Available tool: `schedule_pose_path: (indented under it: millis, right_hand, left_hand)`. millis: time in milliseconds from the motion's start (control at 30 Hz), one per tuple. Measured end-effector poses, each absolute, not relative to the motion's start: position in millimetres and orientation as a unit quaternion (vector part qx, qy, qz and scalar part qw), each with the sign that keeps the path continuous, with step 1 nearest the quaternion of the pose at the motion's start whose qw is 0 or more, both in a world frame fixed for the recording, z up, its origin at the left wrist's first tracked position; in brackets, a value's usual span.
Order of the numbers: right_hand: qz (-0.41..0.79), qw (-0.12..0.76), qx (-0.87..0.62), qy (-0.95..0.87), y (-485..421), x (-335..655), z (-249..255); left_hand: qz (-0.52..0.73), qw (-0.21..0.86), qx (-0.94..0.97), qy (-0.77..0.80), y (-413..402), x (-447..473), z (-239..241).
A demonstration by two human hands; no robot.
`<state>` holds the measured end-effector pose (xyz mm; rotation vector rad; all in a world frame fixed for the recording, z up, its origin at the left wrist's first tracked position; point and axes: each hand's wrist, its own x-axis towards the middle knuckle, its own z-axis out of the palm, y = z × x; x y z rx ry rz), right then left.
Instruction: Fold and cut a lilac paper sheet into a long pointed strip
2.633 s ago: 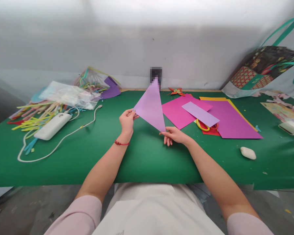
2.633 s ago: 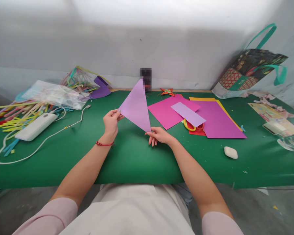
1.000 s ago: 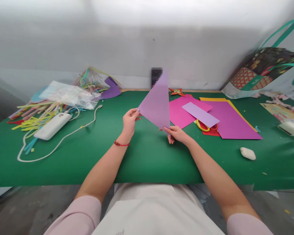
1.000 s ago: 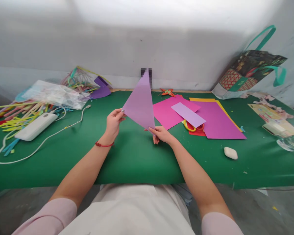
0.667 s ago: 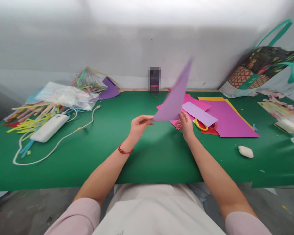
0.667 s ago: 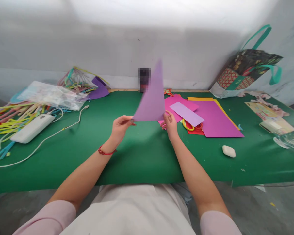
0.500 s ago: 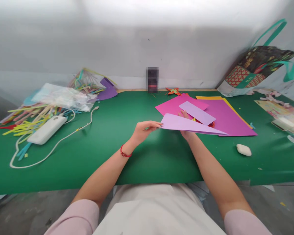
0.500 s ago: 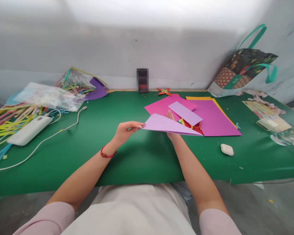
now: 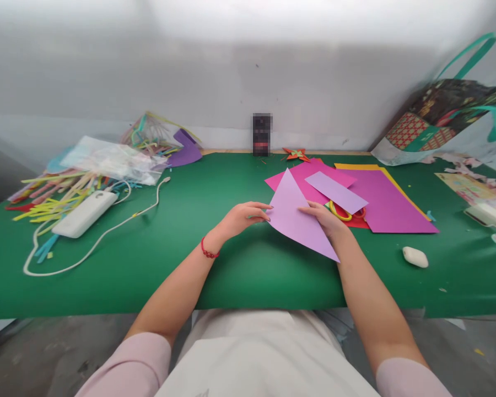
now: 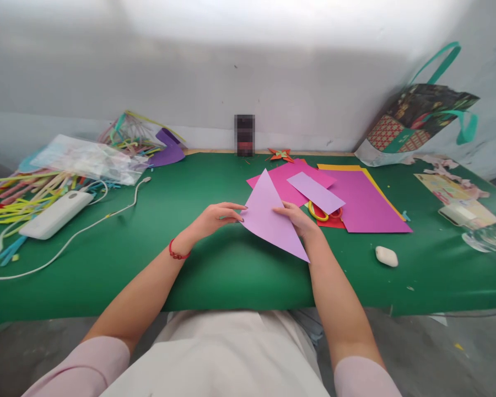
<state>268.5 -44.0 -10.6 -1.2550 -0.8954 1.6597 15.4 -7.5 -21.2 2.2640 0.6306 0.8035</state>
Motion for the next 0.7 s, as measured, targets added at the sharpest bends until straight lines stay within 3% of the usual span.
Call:
schedule_pose_path:
  millis: [133, 300, 533, 700]
  right_hand:
    - [0.644, 0.392, -0.535, -0.381, -42.0, 260.4, -17.9]
    - [0.587, 0.453, -0.536, -0.402, -37.3, 260.4, -30.0]
    - [0.522, 0.533, -0.529, -0.404, -31.7, 261.0, -38.3]
    - [0.503, 0.534, -0.521, -0.437, -34.1, 253.6, -39.5]
  left_hand:
    - [0.306, 0.340, 0.857, 0.237, -5.1, 12.1, -20.1]
    - [0.371, 0.374, 0.809, 0.262, -5.0, 18.9, -28.1]
    - [0.428, 0.582, 0.631, 0.281, -8.6, 28.8, -28.4]
    - [0.415, 0.608, 0.573, 0.360, -7.7, 32.3, -33.3]
